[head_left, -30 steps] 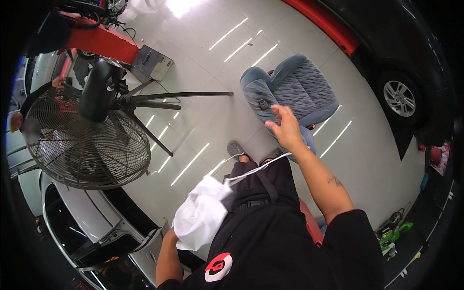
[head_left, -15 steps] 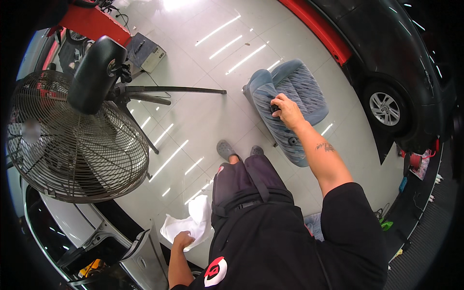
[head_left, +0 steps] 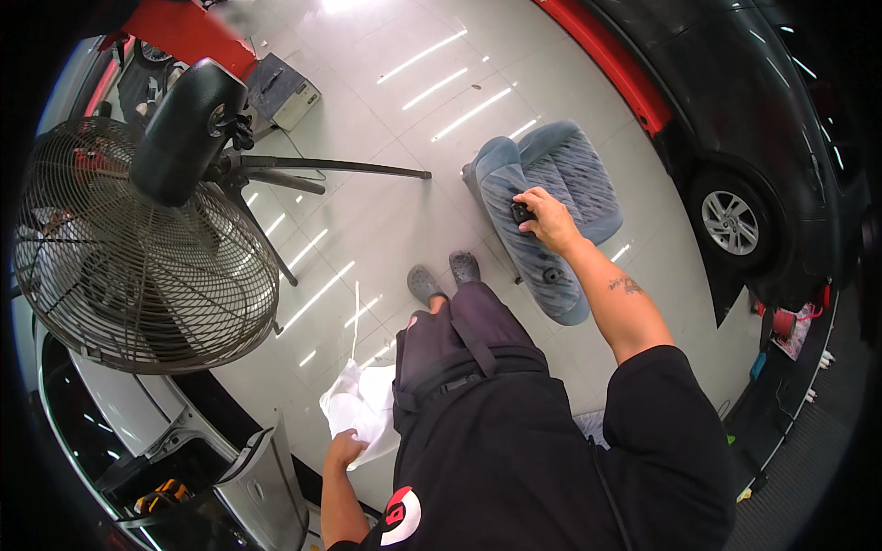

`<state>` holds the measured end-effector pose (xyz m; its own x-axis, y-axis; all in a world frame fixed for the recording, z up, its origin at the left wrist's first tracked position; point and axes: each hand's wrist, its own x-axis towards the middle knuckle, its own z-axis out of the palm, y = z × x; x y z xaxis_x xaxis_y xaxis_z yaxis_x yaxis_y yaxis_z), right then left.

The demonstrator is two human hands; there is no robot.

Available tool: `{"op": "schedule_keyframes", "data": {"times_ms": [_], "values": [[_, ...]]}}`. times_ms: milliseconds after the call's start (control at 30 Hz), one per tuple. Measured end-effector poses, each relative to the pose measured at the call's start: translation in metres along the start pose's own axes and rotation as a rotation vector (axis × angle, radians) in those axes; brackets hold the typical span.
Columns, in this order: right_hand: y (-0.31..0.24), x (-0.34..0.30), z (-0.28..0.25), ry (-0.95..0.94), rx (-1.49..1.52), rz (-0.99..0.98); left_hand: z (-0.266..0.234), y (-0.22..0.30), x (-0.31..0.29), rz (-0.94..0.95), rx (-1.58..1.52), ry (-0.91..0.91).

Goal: The person installs white fabric covers onto a car seat and headrest in a garage. They stretch the covers over the seat and headrest, secure them with buttons, and use a metal rod to tuck the fabric into the headrest. The person moves between the seat and a nearby car while handling the covers and tools.

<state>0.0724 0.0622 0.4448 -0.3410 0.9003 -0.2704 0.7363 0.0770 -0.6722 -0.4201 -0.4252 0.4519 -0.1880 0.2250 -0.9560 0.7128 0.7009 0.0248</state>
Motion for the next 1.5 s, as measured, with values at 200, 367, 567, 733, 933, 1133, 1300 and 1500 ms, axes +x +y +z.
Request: {"op": "schedule_keyframes", "data": {"times_ms": [200, 367, 567, 733, 933, 1133, 1300, 1500], "values": [[0.014, 0.012, -0.007, -0.088, -0.039, -0.025, 0.003, 0.030, -0.015, -0.048, -0.058, 0.025], [0.026, 0.015, -0.011, -0.124, 0.015, -0.088, -0.002, 0.054, -0.024, -0.044, -0.061, 0.086], [-0.003, -0.008, -0.010, 0.080, 0.125, -0.313, -0.020, 0.109, -0.066, -0.160, -0.202, 0.345], [-0.075, -0.043, 0.032, -0.364, 0.184, -0.428, -0.043, 0.173, -0.104, -0.061, -0.308, 0.570], [-0.125, -0.057, 0.126, -0.742, 0.192, -0.665, -0.064, 0.236, -0.170, 0.153, -0.543, 0.495], [-0.163, -0.047, 0.245, -1.110, 0.173, -1.014, -0.077, 0.223, -0.230, 0.904, -1.085, 0.273], [-0.265, -0.108, 0.293, -1.425, 0.937, 0.004, -0.079, 0.152, -0.239, 1.108, -1.338, 0.459], [-0.398, -0.148, 0.310, -1.438, 1.465, 0.376, -0.021, -0.041, -0.198, 0.617, -2.243, 0.999]]}}
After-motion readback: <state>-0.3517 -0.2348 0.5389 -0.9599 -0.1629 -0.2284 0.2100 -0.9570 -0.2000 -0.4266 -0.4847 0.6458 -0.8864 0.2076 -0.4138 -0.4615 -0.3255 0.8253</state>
